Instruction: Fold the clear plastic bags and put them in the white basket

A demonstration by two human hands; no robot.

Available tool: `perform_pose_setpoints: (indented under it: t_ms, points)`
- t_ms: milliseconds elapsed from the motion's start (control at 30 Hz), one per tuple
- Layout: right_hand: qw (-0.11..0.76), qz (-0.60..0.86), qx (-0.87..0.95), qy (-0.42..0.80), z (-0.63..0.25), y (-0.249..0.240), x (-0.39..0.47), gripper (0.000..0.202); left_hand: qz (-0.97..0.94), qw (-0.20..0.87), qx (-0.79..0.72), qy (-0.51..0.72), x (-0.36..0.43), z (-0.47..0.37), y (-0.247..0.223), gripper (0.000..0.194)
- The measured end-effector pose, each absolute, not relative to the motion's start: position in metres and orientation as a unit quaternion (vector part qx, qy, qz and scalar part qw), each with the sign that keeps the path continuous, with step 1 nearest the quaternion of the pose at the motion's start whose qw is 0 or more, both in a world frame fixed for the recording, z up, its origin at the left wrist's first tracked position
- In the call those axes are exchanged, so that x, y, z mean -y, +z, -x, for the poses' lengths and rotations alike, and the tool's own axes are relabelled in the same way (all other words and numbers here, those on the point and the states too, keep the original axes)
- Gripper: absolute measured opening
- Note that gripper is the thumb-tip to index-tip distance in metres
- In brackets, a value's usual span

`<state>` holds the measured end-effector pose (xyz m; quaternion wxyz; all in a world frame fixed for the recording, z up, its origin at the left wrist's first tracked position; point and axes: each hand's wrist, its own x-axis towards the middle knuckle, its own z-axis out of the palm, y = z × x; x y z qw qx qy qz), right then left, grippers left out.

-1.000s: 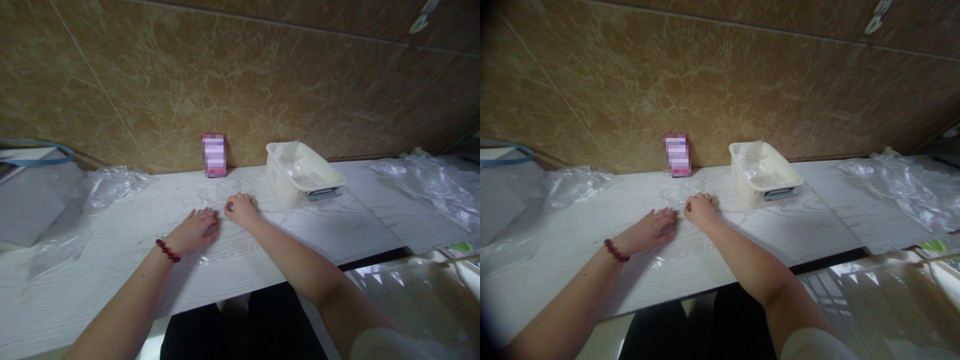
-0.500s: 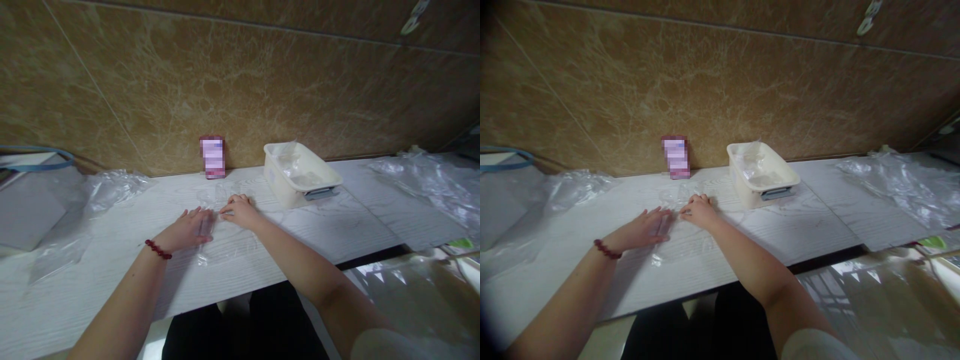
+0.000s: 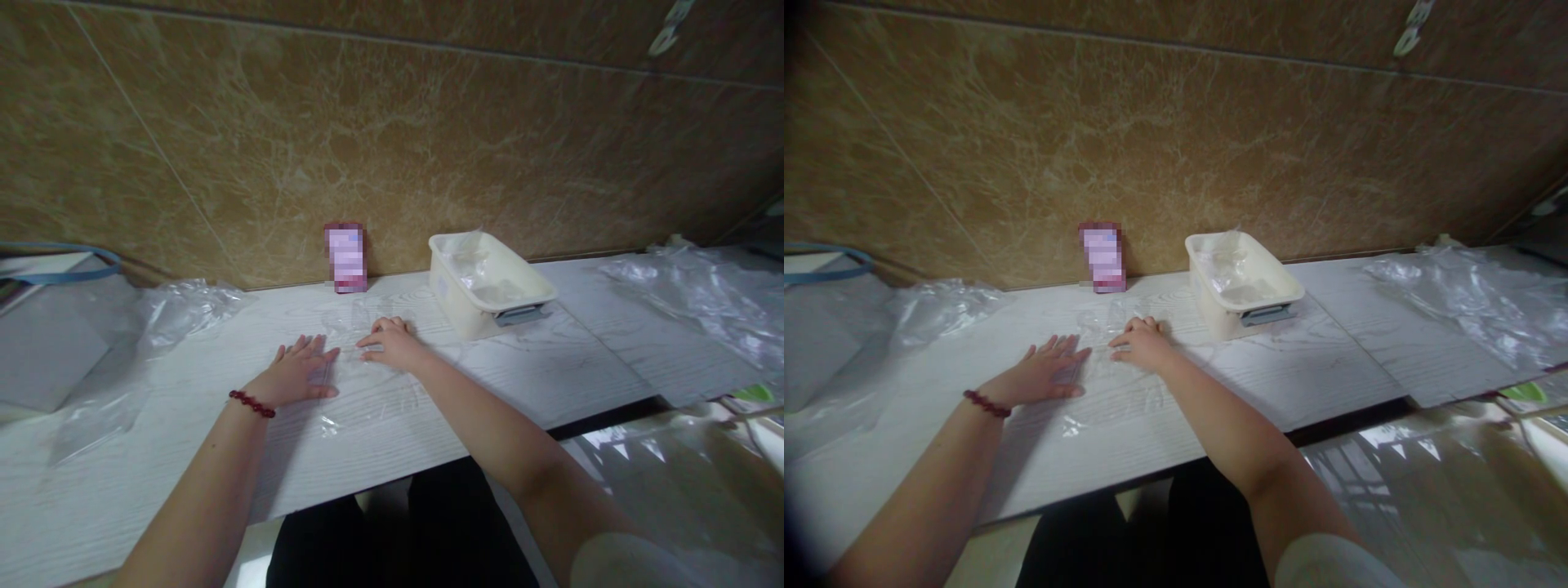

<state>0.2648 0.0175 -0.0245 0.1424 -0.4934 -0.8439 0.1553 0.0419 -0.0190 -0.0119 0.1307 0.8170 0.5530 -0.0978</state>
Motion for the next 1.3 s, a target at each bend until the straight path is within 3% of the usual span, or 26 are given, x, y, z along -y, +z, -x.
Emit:
perform_pose_setpoints:
  t_ms: [300,467,700,933,1067,1167,1300]
  points:
    - [0.151,0.501,0.839,0.15,-0.275,-0.022,-0.025,0.029,-0.802,0.135,-0.573,-0.105,0.021,-0.036,-0.012,0.084]
    - [0.163,0.652,0.738,0.064,-0.306,-0.019,-0.048,0.035,-0.812,0.127,-0.565,-0.077,0.018,-0.031,-0.014,0.089]
    - [0.104,0.692,0.711,0.067,-0.32,-0.022,-0.056,0.037,-0.812,0.076,-0.578,0.019,0.011,-0.028,-0.016,0.072]
    - [0.159,0.695,0.697,0.073,-0.309,-0.019,-0.05,0.02,-0.817,0.029,-0.56,0.134,0.012,-0.044,-0.004,0.057]
    - [0.21,0.658,0.716,0.105,-0.307,-0.018,-0.05,0.017,-0.797,0.061,-0.564,0.207,0.013,-0.061,-0.001,0.047]
    - [0.223,0.645,0.723,0.108,-0.308,-0.019,-0.05,0.02,-0.781,0.103,-0.576,0.219,0.013,-0.079,0.002,0.04]
    - [0.16,0.688,0.706,0.056,-0.315,-0.022,-0.052,0.036,-0.804,0.111,-0.554,0.185,0.01,-0.109,0.009,0.036]
